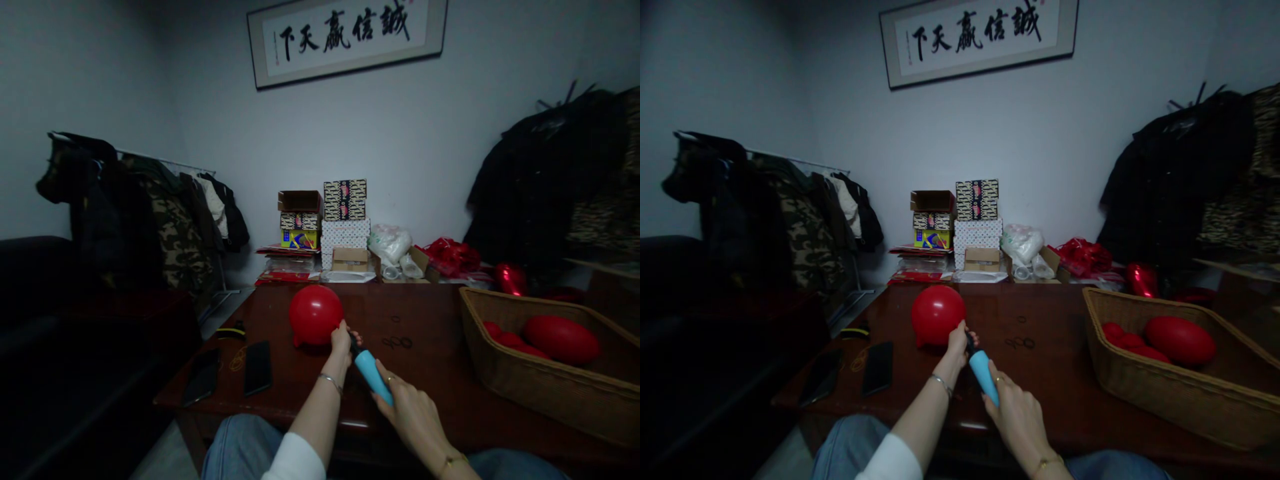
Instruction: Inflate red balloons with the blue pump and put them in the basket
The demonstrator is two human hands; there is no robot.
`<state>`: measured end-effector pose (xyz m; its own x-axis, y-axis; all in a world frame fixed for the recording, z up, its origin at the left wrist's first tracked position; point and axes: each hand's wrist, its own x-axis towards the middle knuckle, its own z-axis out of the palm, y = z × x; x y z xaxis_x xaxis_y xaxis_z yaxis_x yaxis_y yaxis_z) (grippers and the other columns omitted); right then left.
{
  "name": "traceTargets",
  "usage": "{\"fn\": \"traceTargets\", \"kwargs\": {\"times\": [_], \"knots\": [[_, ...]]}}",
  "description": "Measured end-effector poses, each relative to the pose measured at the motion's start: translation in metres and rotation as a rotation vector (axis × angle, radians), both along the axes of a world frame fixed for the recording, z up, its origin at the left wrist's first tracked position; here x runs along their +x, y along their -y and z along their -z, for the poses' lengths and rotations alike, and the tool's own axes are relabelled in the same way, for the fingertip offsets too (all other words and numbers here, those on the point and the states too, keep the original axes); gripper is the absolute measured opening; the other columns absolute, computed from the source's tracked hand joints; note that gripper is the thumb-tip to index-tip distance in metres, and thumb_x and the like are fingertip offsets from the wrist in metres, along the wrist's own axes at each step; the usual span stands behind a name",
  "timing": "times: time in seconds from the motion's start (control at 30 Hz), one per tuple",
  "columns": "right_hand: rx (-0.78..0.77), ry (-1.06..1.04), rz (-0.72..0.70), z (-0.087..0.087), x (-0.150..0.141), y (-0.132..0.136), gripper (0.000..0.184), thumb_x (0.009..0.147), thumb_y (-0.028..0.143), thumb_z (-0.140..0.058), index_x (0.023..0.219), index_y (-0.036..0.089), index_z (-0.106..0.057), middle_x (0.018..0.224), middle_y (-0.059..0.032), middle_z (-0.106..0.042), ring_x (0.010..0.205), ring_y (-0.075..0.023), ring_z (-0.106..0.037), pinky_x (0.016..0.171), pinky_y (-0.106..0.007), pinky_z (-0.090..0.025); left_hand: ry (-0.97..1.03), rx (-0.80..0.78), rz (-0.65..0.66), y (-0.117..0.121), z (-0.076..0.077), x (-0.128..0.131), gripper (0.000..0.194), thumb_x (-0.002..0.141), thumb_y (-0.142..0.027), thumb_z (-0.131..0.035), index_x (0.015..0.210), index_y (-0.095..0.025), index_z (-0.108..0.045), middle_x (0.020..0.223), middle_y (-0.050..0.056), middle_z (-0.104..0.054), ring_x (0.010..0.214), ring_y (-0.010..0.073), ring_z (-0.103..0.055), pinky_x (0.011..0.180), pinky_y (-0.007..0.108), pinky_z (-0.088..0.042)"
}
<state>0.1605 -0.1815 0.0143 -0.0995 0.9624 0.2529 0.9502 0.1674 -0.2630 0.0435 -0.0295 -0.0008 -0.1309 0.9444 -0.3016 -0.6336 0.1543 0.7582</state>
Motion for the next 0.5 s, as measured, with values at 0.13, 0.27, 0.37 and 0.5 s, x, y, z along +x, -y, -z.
{"fn": "traceTargets", "kwargs": {"times": [0.13,0.27,0.37,0.5], "knots": [[-0.001,-0.003,-0.004,0.005,0.005,0.003,0.051,0.085,0.03,-0.039,0.135,0.027,-0.035,0.124,-0.0043,-0.058,0.087,-0.0205,-0.066,0.069,-0.03,-0.05,0.026,-0.004,0.0,-0.001,-0.001,0.005,0.026,0.085,-0.037,-0.046,0.068,-0.019,-0.04,0.048,-0.002,-0.047,0.039,0.0103,-0.048,0.04,0.02,-0.038],[0.014,-0.017,-0.011,0.008,0.008,0.006,0.05,0.086,0.029,-0.037,0.135,0.025,-0.036,0.125,-0.0041,-0.057,0.088,-0.0214,-0.065,0.071,-0.032,-0.051,0.033,0.002,-0.01,-0.004,0.001,0.008,0.023,0.086,-0.029,-0.042,0.066,-0.018,-0.039,0.047,-0.001,-0.048,0.039,0.0105,-0.049,0.041,0.02,-0.038],[0.01,-0.03,-0.012,0.008,0.008,0.008,0.05,0.086,0.029,-0.036,0.136,0.026,-0.035,0.125,-0.0035,-0.056,0.089,-0.021,-0.065,0.072,-0.032,-0.051,0.042,-0.003,-0.014,-0.007,0.003,0.008,0.022,0.085,-0.026,-0.042,0.064,-0.018,-0.039,0.048,0.0,-0.049,0.04,0.0108,-0.05,0.041,0.021,-0.039],[-0.015,-0.033,0.003,0.011,0.01,0.011,0.052,0.084,0.03,-0.039,0.136,0.029,-0.035,0.125,-0.0018,-0.056,0.087,-0.0207,-0.066,0.069,-0.031,-0.052,0.046,-0.019,-0.055,-0.009,0.002,0.004,0.022,0.081,-0.026,-0.048,0.063,-0.018,-0.041,0.05,0.0,-0.05,0.04,0.0106,-0.05,0.042,0.021,-0.039]]}}
